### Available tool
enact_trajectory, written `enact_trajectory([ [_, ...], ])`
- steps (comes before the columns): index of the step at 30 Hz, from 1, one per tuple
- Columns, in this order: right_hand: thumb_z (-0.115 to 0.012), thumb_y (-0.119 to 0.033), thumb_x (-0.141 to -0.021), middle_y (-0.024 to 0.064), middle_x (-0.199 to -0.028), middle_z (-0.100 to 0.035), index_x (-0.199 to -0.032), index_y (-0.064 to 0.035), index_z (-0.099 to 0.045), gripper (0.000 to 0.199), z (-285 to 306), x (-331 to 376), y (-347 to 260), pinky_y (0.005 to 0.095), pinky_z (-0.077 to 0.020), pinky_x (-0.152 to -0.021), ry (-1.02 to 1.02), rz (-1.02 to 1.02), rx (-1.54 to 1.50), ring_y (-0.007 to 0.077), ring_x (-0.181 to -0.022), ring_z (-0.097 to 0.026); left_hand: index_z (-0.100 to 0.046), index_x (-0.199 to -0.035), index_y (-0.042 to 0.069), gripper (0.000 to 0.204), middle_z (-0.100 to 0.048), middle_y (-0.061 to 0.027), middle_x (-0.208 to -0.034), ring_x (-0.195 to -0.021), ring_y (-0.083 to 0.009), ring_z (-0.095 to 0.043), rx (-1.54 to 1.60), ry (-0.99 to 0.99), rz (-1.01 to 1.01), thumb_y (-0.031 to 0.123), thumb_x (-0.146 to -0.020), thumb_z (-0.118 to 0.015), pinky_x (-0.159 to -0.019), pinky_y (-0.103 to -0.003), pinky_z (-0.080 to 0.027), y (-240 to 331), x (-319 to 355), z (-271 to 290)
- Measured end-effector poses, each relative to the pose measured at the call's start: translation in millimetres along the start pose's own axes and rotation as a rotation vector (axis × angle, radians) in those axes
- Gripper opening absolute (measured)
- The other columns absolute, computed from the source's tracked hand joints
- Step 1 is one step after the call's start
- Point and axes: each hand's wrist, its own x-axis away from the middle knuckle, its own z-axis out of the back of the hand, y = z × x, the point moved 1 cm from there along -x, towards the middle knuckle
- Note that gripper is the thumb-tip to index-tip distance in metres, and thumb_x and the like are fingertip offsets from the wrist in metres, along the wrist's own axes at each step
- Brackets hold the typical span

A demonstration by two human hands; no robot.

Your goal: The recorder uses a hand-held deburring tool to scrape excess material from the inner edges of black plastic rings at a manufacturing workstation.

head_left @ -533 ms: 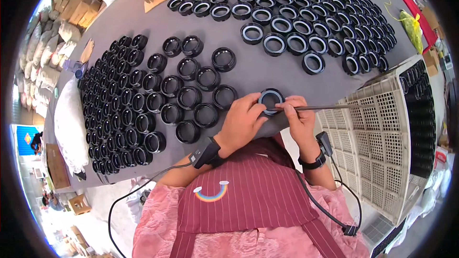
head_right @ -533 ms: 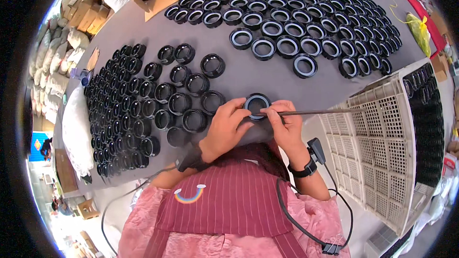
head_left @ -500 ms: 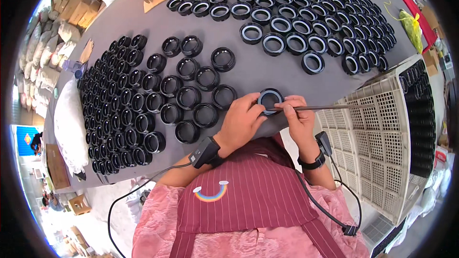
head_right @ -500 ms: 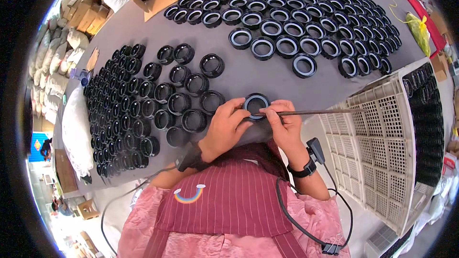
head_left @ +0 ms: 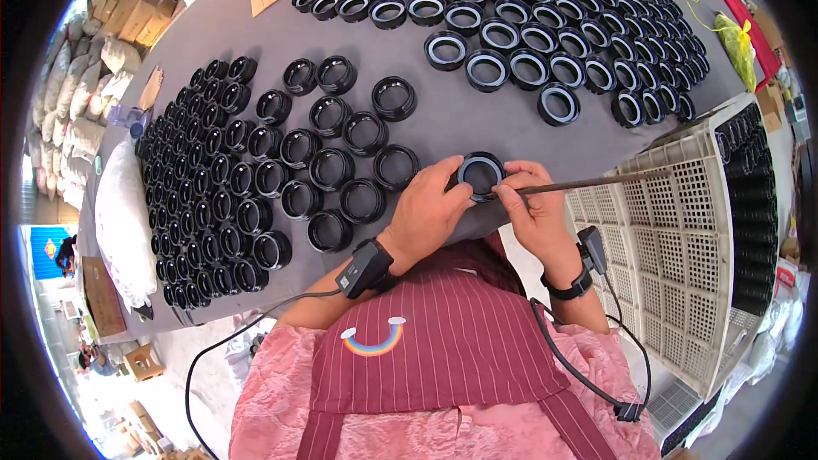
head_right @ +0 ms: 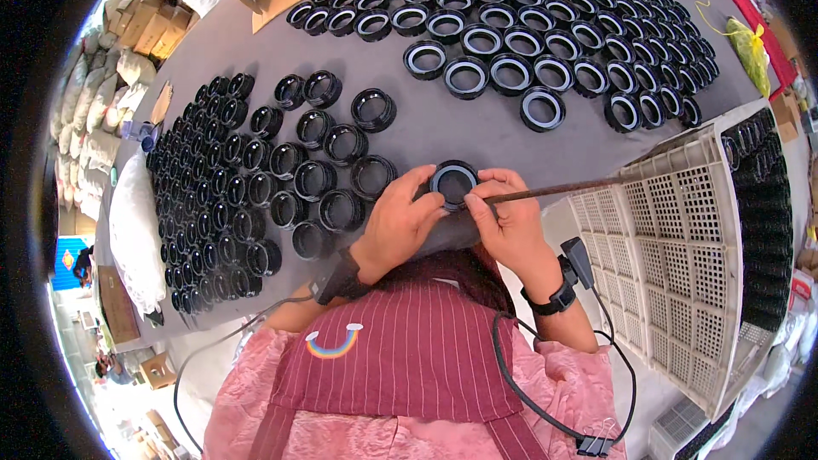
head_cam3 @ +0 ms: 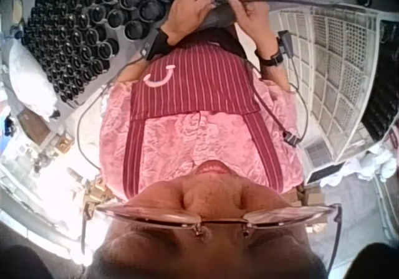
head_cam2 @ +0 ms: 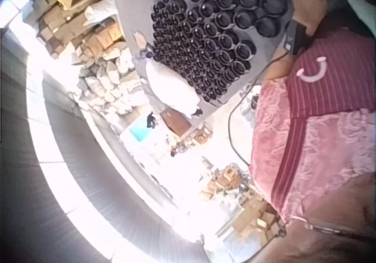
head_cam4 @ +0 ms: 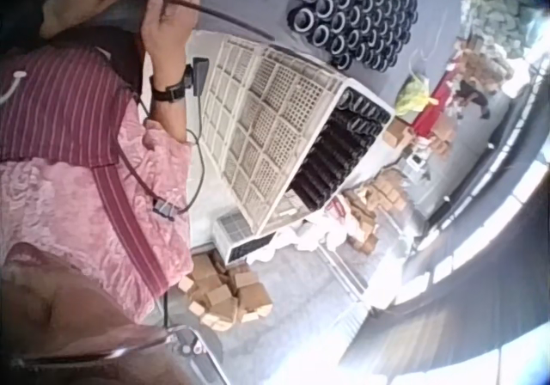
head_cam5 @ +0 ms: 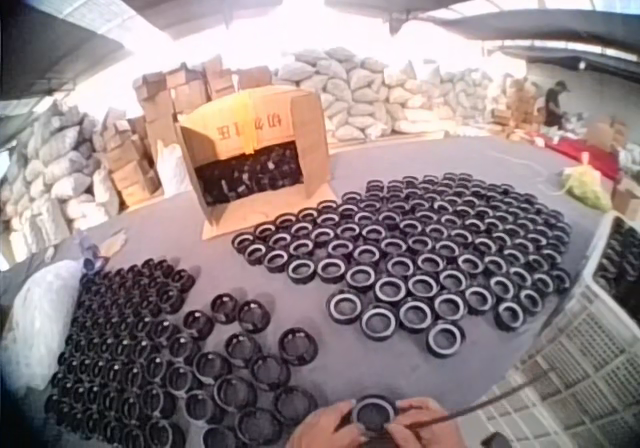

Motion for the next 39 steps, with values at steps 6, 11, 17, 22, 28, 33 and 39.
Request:
enact_trajectory([
  [6,-0.071,-0.006,-0.088,0.0132,-0.088,-0.071,-0.088,-0.0017,-0.067,0.006,2.8,-9.1,-1.5,0.0421,-0.0542,-0.083,0.093,-0.058,0.063,0.0348,-0.091,-0.069,-0.065,-0.099,0.004,0.024,-0.058,-0.0240,-0.130,-0.113,-0.0409,-0.060,0.049,-0.031,0.027,0.012,-0.079,-0.076,-0.095,-0.046,-0.050,-2.4,0.5,-3.5],
  [11,-0.073,-0.006,-0.087,0.0116,-0.093,-0.074,-0.093,-0.0027,-0.070,0.008,-4.7,-16.0,6.0,0.0423,-0.0532,-0.091,0.106,0.158,0.125,0.0335,-0.094,-0.069,-0.066,-0.097,0.005,0.023,-0.058,-0.0244,-0.129,-0.112,-0.0409,-0.061,0.040,-0.036,0.016,0.012,-0.079,-0.077,-0.095,-0.046,-0.050,-5.3,1.6,-4.9],
  [17,-0.070,-0.006,-0.088,0.0100,-0.098,-0.074,-0.095,-0.0041,-0.074,0.008,-26.0,-11.2,12.7,0.0409,-0.0490,-0.097,0.041,0.102,-0.073,0.0299,-0.107,-0.063,-0.066,-0.097,0.004,0.023,-0.059,-0.0251,-0.129,-0.111,-0.0406,-0.062,0.006,0.010,-0.037,0.012,-0.078,-0.077,-0.095,-0.046,-0.051,-9.9,3.6,-6.6],
  [22,-0.059,-0.007,-0.095,0.0095,-0.098,-0.071,-0.092,-0.0004,-0.074,0.016,-27.8,-7.3,27.0,0.0382,-0.0483,-0.094,0.056,-0.146,-0.314,0.0251,-0.110,-0.061,-0.066,-0.096,0.005,0.022,-0.058,-0.0243,-0.131,-0.114,-0.0397,-0.061,-0.020,0.005,0.003,0.012,-0.078,-0.076,-0.097,-0.046,-0.050,-9.2,8.4,-7.6],
  [28,-0.050,-0.018,-0.106,0.0133,-0.098,-0.064,-0.097,-0.0019,-0.059,0.021,-20.1,12.8,58.6,0.0371,-0.0498,-0.092,0.559,-0.271,-0.914,0.0215,-0.097,-0.062,-0.059,-0.094,0.003,0.013,-0.060,-0.0195,-0.105,-0.100,-0.0407,-0.059,0.176,0.161,0.111,0.007,-0.086,-0.068,-0.086,-0.045,-0.050,-22.6,-43.6,41.1],
  [33,-0.051,-0.019,-0.106,0.0130,-0.098,-0.062,-0.100,-0.0034,-0.058,0.018,-25.2,13.4,61.9,0.0366,-0.0502,-0.089,0.461,-0.190,-0.820,0.0208,-0.092,-0.059,-0.055,-0.091,0.001,0.026,-0.059,-0.0075,-0.073,-0.063,-0.0143,-0.059,0.338,0.176,0.503,0.021,-0.105,-0.048,-0.061,-0.031,-0.050,-110.5,-107.0,79.2],
  [39,-0.051,-0.015,-0.104,0.0139,-0.099,-0.062,-0.098,-0.0019,-0.058,0.016,-27.8,13.8,54.5,0.0363,-0.0513,-0.085,0.398,-0.144,-0.751,0.0201,-0.091,-0.060,-0.062,-0.106,-0.003,0.030,-0.069,-0.0126,-0.084,-0.071,-0.0252,-0.073,0.303,-0.126,0.876,0.025,-0.100,-0.054,-0.056,-0.034,-0.055,-194.4,-128.4,79.9],
])
